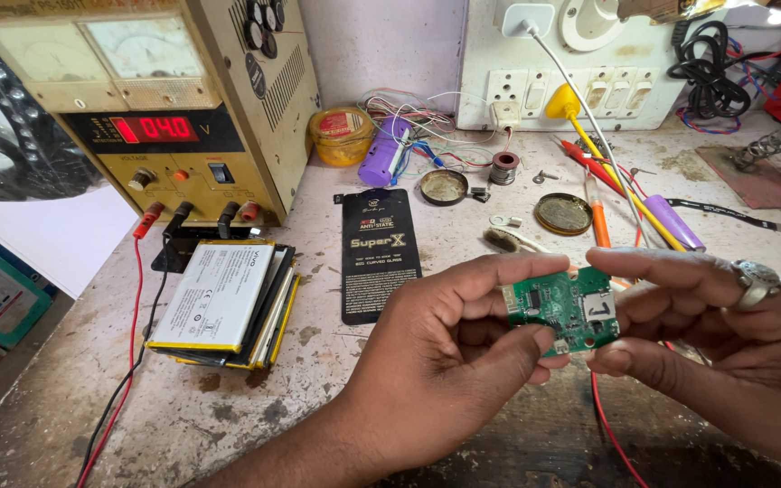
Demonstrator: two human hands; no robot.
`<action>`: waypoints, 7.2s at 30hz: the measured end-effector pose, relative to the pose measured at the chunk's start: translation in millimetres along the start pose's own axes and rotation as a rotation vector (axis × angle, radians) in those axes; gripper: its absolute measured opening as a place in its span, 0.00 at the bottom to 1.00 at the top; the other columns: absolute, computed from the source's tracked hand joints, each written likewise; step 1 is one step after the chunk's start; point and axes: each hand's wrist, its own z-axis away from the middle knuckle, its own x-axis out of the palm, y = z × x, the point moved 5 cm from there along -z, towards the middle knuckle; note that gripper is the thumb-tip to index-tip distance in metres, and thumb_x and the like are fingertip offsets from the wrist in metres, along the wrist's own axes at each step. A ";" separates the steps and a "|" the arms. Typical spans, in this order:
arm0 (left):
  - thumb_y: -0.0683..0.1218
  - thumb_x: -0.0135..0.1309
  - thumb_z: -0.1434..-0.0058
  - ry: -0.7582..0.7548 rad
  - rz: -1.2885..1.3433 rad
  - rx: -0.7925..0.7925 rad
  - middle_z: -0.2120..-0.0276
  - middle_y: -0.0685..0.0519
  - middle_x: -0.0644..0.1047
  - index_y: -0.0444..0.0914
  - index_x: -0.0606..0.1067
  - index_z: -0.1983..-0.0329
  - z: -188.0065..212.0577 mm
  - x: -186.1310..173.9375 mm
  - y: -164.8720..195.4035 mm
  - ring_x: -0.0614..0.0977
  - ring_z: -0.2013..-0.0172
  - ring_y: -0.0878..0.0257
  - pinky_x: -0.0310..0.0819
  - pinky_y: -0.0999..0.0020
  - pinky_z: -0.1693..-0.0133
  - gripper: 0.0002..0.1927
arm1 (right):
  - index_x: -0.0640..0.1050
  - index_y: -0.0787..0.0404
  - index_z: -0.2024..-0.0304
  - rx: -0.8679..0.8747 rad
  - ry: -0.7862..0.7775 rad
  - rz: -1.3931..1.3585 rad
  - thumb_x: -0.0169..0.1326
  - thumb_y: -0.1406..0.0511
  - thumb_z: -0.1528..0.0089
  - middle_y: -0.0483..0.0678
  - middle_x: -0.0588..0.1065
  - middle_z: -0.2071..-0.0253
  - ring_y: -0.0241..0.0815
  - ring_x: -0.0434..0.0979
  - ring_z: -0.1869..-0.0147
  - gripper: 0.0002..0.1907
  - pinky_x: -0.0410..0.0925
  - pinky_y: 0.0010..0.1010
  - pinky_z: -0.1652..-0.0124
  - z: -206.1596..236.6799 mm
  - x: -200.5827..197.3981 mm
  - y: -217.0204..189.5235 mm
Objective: The person works on a small green circuit board at a cluttered electronics repair bench, holding it with tweezers and by hand, probing and adjusting its components, and periodically turning it over to view both sides while a DC power supply displays voltage readings.
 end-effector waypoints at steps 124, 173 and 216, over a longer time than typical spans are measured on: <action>0.33 0.48 0.37 0.278 -0.229 -0.084 0.56 0.51 0.82 0.41 0.70 0.33 -14.5 -33.1 3.2 0.84 0.62 0.68 0.85 0.71 0.57 0.27 | 0.86 0.49 0.51 0.302 0.194 1.210 0.59 0.57 0.36 0.45 0.83 0.68 0.39 0.85 0.68 0.13 0.75 0.32 0.66 -63.6 -110.9 -10.1; 0.40 0.55 0.41 -0.283 -0.744 0.263 0.62 0.49 0.79 0.36 0.76 0.39 7.7 9.0 15.5 0.81 0.63 0.60 0.75 0.65 0.58 0.24 | 0.86 0.45 0.52 0.369 0.188 1.188 0.60 0.54 0.38 0.43 0.83 0.64 0.38 0.84 0.67 0.14 0.76 0.33 0.63 -60.2 -76.2 -17.2; 0.46 0.43 0.30 -0.421 -0.813 0.302 0.48 0.41 0.78 0.41 0.71 0.36 35.1 33.0 11.2 0.82 0.49 0.48 0.75 0.57 0.47 0.20 | 0.68 0.69 0.33 -0.566 -0.652 0.589 0.61 0.41 0.39 0.69 0.71 0.38 0.63 0.70 0.35 0.47 0.63 0.48 0.41 -167.1 136.4 -78.8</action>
